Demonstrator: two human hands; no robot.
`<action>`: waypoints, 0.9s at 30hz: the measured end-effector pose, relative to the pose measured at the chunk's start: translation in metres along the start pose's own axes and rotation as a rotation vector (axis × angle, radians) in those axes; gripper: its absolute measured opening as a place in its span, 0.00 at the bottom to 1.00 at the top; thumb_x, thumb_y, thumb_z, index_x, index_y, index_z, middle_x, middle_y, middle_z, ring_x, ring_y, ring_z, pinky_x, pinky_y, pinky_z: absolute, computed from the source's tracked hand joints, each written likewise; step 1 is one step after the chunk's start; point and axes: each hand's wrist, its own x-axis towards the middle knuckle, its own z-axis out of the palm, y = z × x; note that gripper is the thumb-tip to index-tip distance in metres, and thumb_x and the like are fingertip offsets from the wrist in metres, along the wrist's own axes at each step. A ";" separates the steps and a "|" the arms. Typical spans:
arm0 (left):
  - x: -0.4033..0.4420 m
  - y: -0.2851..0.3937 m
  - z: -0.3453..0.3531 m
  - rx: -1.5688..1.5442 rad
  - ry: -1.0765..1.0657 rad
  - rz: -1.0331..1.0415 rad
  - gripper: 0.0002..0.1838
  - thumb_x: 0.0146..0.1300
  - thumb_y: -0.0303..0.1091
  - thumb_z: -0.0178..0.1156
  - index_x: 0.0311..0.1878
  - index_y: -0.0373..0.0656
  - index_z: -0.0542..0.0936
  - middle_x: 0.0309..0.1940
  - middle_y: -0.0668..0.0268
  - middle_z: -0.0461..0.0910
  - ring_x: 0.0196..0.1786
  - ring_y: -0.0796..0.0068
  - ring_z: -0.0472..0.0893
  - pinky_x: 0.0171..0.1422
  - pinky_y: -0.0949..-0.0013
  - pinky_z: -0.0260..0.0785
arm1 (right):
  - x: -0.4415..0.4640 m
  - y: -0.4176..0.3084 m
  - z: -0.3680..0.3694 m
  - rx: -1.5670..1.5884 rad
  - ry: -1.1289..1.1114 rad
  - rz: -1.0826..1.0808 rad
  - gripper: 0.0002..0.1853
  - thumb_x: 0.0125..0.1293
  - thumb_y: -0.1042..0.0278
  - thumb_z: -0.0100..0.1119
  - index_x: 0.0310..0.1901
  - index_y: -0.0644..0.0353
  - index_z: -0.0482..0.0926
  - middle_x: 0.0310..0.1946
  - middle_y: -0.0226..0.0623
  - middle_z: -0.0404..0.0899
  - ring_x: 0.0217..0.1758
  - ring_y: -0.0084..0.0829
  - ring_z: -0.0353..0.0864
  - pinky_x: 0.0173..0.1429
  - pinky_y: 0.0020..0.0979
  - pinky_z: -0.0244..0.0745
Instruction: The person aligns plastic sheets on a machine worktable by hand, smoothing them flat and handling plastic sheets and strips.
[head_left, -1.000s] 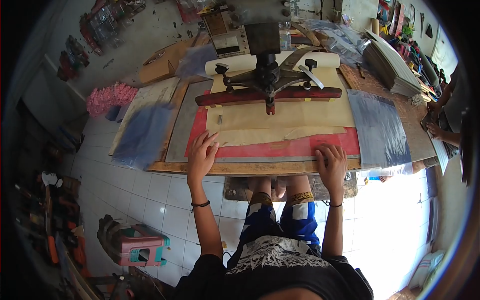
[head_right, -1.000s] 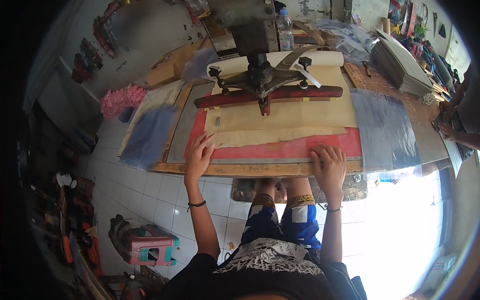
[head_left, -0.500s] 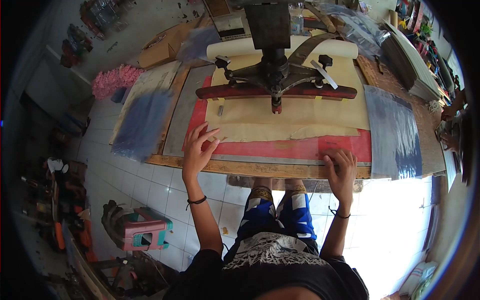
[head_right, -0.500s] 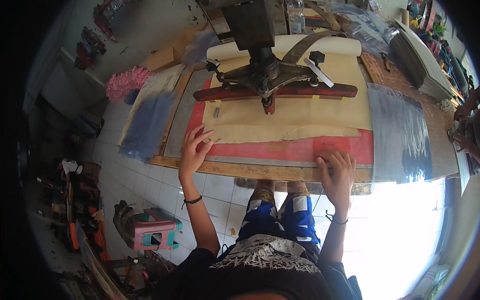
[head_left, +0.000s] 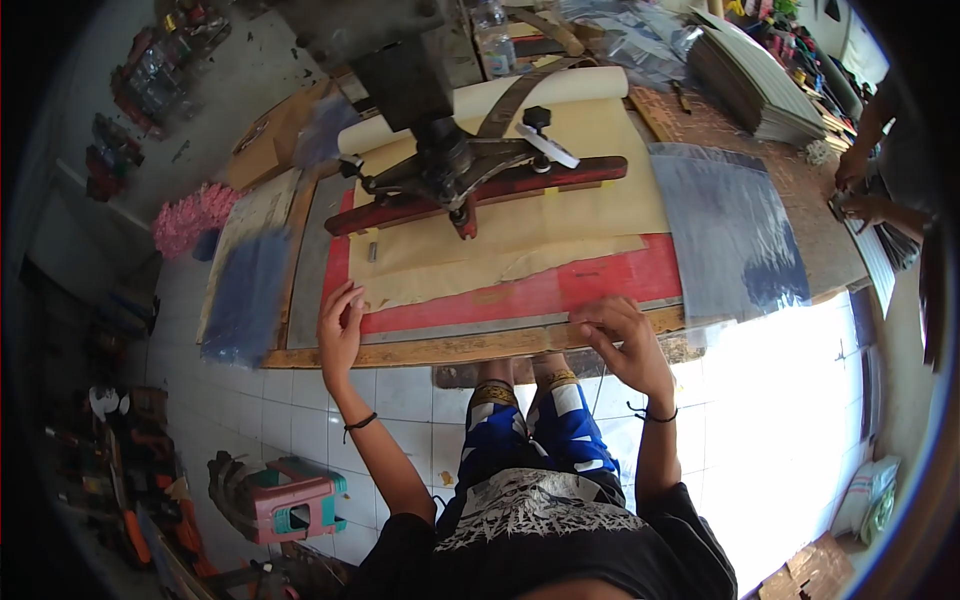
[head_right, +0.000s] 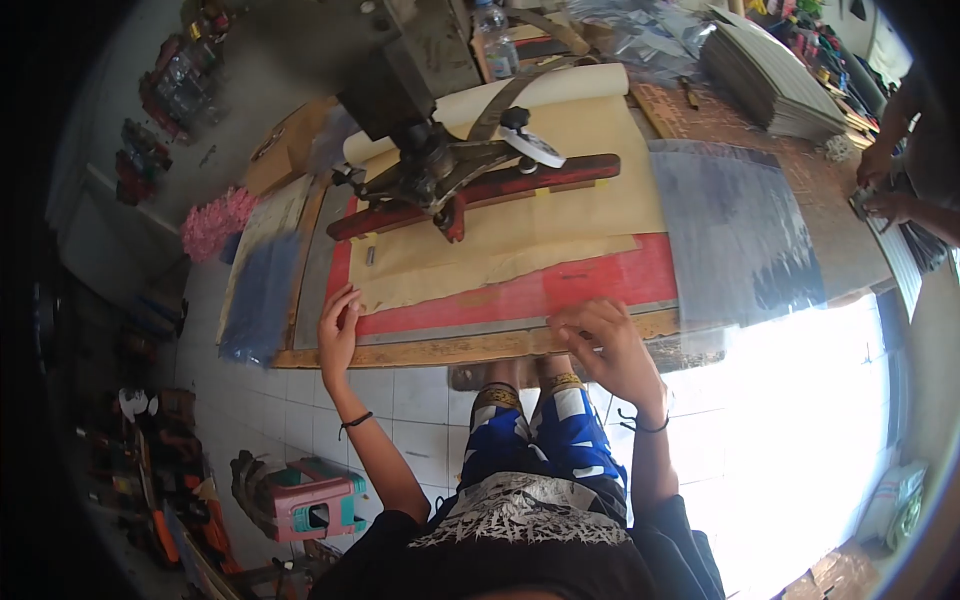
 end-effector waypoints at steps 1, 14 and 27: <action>0.000 0.000 -0.002 -0.016 -0.006 -0.008 0.14 0.77 0.34 0.61 0.58 0.39 0.86 0.64 0.57 0.83 0.67 0.60 0.81 0.70 0.61 0.72 | -0.007 -0.007 -0.009 0.233 -0.016 0.133 0.10 0.67 0.71 0.68 0.48 0.60 0.86 0.46 0.39 0.87 0.53 0.45 0.84 0.65 0.44 0.74; 0.000 -0.015 -0.005 -0.136 0.009 -0.121 0.16 0.79 0.37 0.59 0.61 0.39 0.85 0.63 0.58 0.84 0.67 0.61 0.81 0.71 0.61 0.71 | -0.083 0.042 -0.138 -0.718 0.072 0.260 0.37 0.53 0.67 0.80 0.68 0.46 0.78 0.78 0.36 0.68 0.80 0.44 0.63 0.82 0.48 0.61; -0.003 -0.012 -0.009 -0.109 -0.016 -0.164 0.17 0.79 0.40 0.59 0.61 0.40 0.84 0.65 0.58 0.83 0.68 0.62 0.80 0.73 0.62 0.69 | -0.029 0.035 -0.167 -0.512 0.257 0.488 0.14 0.81 0.63 0.54 0.58 0.55 0.85 0.44 0.50 0.88 0.48 0.48 0.89 0.52 0.42 0.79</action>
